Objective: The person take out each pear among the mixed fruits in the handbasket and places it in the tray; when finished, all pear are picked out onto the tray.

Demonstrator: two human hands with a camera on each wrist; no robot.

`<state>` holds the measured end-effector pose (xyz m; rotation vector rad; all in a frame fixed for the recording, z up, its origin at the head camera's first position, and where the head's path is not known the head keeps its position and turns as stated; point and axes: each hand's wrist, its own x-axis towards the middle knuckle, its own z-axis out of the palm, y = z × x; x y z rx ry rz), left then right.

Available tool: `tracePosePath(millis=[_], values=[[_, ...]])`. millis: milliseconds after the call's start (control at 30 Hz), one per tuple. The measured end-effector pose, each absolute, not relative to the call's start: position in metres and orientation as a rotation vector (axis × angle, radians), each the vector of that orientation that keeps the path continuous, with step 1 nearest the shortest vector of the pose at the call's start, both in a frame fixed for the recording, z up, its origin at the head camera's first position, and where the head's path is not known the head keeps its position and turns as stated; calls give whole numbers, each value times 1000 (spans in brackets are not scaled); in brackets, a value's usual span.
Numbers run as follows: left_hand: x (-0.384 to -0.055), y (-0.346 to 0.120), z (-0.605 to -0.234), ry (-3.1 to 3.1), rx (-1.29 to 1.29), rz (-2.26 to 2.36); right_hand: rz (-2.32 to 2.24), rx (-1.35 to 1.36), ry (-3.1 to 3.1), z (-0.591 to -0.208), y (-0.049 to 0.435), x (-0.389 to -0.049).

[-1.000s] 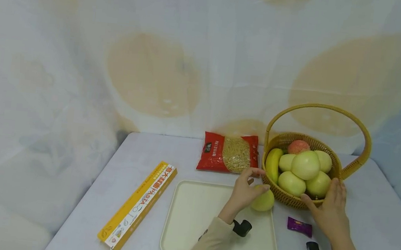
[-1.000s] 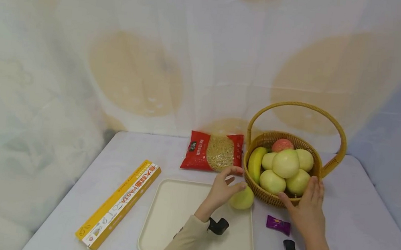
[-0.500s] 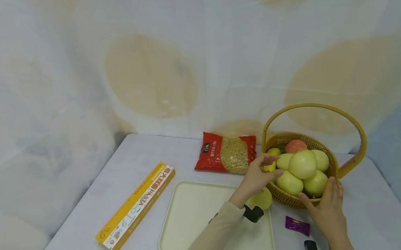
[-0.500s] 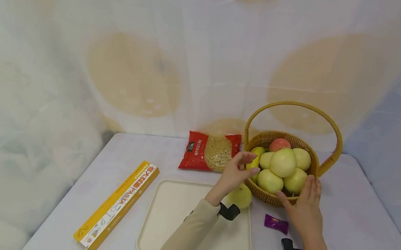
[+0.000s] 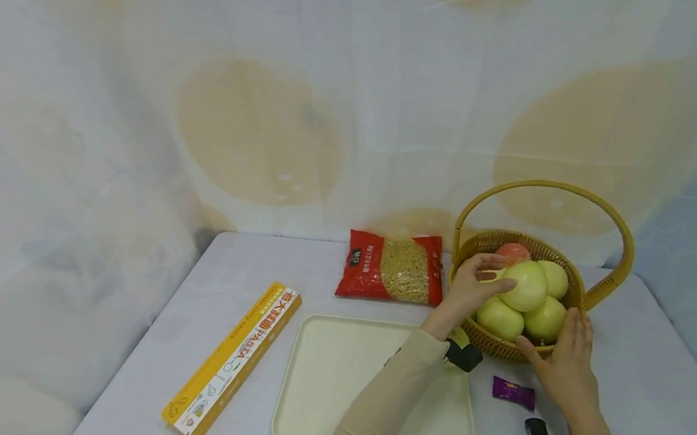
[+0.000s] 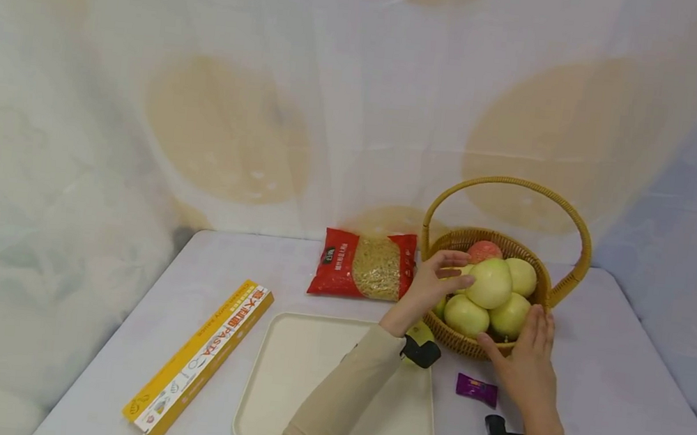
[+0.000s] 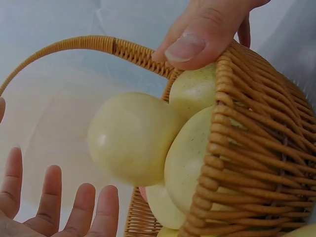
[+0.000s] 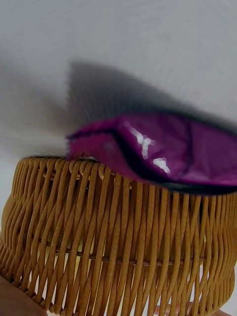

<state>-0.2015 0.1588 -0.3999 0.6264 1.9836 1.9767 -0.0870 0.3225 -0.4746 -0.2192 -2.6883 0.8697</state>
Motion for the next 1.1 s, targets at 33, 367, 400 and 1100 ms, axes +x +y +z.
tracePosePath(millis=[33,367,400,1100], values=[[-201,161,-400,1988,609,1980,871,-216,-2686,-474,323,-87],[-202,174,-406,2027,505,1926,866,-203,-2675,-476,324,-88],[-203,175,-406,2035,500,1921,865,-205,-2676,-477,324,-88],[-217,198,-414,2031,434,1964,910,-208,-2646,-476,323,-85]])
